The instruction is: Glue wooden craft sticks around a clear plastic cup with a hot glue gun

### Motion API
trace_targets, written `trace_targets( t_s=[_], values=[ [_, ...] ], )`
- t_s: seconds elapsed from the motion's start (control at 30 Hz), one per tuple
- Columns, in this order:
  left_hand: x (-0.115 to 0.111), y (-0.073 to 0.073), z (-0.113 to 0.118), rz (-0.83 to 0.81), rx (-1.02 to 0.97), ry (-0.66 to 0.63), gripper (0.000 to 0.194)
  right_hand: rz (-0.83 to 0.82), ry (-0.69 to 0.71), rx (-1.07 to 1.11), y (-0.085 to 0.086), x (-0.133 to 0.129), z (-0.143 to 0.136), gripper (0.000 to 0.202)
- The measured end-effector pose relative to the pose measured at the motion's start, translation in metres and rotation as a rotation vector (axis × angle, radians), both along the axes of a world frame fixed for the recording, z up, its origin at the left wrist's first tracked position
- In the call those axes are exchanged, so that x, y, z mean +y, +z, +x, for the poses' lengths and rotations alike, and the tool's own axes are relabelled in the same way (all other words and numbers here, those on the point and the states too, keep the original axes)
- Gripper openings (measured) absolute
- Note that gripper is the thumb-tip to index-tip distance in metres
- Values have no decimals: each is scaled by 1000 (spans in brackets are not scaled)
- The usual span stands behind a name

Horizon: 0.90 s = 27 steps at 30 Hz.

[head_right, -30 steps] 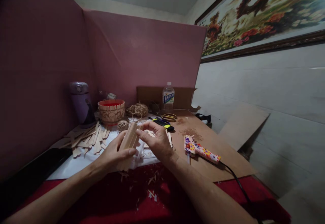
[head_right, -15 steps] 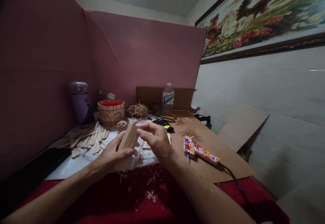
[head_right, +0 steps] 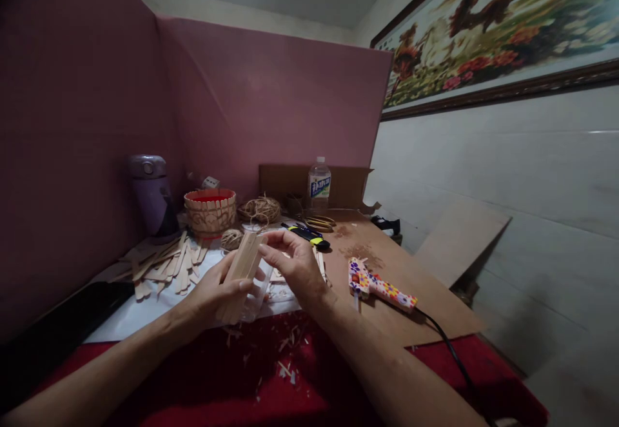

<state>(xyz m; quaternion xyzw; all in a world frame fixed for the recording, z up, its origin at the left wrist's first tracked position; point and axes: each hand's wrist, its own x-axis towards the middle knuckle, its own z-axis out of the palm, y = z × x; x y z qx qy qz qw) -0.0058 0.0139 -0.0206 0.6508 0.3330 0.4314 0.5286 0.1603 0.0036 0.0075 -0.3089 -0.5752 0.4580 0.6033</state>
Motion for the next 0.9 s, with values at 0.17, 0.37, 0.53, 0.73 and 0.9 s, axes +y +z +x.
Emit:
trace_targets(
  t_s=[0.17, 0.37, 0.53, 0.73, 0.9],
  values=[
    [0, -1, 1, -7, -8, -28, 63, 22, -26, 79, 0, 0, -2, 34],
    [-2, -2, 1, -66, -29, -50, 62, -24, -57, 90, 1, 0, -1, 41],
    [-7, 6, 1, -120, -93, -73, 62, -27, -28, 200, 3, 3, 1, 40],
    [-16, 16, 3, -262, -154, -83, 68, 16, -217, 186, 1, 8, 4, 25],
    [-16, 17, 3, -289, -170, -113, 62, 164, -392, 166, 3, 11, 11, 17]
  ],
)
